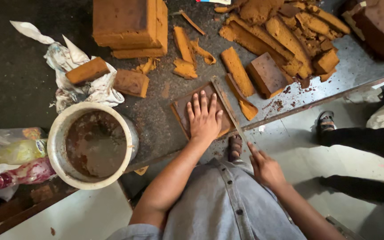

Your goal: The person cuts several large rectangular brown blocks on a counter using a long metal blade, dividing them into smaller square portions and scraping away excess material.

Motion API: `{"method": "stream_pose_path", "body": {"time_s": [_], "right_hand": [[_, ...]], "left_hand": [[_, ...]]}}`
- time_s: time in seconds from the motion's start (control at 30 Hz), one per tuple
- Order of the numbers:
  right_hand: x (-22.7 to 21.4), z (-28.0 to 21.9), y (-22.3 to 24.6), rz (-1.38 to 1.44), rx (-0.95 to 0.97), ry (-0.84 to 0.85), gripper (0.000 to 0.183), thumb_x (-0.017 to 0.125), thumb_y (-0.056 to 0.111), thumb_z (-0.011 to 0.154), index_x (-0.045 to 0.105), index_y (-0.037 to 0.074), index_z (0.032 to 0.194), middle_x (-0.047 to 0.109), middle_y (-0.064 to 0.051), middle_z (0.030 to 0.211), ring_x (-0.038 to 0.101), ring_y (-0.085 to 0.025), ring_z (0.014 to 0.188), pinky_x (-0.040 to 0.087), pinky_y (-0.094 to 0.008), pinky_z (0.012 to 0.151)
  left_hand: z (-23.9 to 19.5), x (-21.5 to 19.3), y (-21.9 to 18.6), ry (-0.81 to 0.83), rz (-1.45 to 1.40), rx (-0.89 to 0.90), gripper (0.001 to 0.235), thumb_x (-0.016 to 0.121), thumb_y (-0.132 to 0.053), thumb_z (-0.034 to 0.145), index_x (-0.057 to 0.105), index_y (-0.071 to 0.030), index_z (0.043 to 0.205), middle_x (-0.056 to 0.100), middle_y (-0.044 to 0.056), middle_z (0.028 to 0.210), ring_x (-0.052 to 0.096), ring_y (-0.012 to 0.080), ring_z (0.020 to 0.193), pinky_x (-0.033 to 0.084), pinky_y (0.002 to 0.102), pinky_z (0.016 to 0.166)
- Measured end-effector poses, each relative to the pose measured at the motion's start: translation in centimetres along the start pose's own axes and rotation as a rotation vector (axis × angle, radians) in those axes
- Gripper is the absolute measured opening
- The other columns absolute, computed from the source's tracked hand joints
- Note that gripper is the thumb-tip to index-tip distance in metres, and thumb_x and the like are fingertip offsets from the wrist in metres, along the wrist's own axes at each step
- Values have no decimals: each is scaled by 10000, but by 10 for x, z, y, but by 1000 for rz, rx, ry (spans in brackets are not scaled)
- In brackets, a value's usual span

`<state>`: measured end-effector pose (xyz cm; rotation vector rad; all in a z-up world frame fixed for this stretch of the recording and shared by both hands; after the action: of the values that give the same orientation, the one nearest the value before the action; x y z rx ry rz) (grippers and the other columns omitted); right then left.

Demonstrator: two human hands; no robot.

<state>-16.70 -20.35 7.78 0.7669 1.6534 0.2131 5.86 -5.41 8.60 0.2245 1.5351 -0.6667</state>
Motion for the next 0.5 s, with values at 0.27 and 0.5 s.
{"method": "stream_pose_path", "body": {"time_s": [0.27, 0.5], "right_hand": [[13, 44, -20, 283, -77, 0, 559, 537, 184, 995, 422, 195, 1542, 680, -245, 1184, 698, -434, 969, 553, -477, 850], [6, 39, -16, 189, -68, -84, 554, 562, 190, 1002, 445, 196, 1543, 702, -206, 1044, 683, -426, 892, 554, -487, 777]], "left_hand": [[3, -1, 1, -15, 22, 8, 645, 465, -472, 1006, 400, -174, 1575, 291, 202, 1645, 211, 431, 1526, 127, 636, 1211], [7, -5, -5, -25, -24, -23, 685, 506, -462, 986, 409, -129, 1577, 286, 210, 1647, 213, 439, 1525, 124, 628, 1225]]}}
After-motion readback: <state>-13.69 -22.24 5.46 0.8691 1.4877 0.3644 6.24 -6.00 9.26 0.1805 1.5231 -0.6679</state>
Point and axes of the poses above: each hand's wrist, its own z-axis towards the middle knuckle, its own x-axis out of the palm, y = z × x, the point moved 1 cm from there along z, towards the middle knuckle
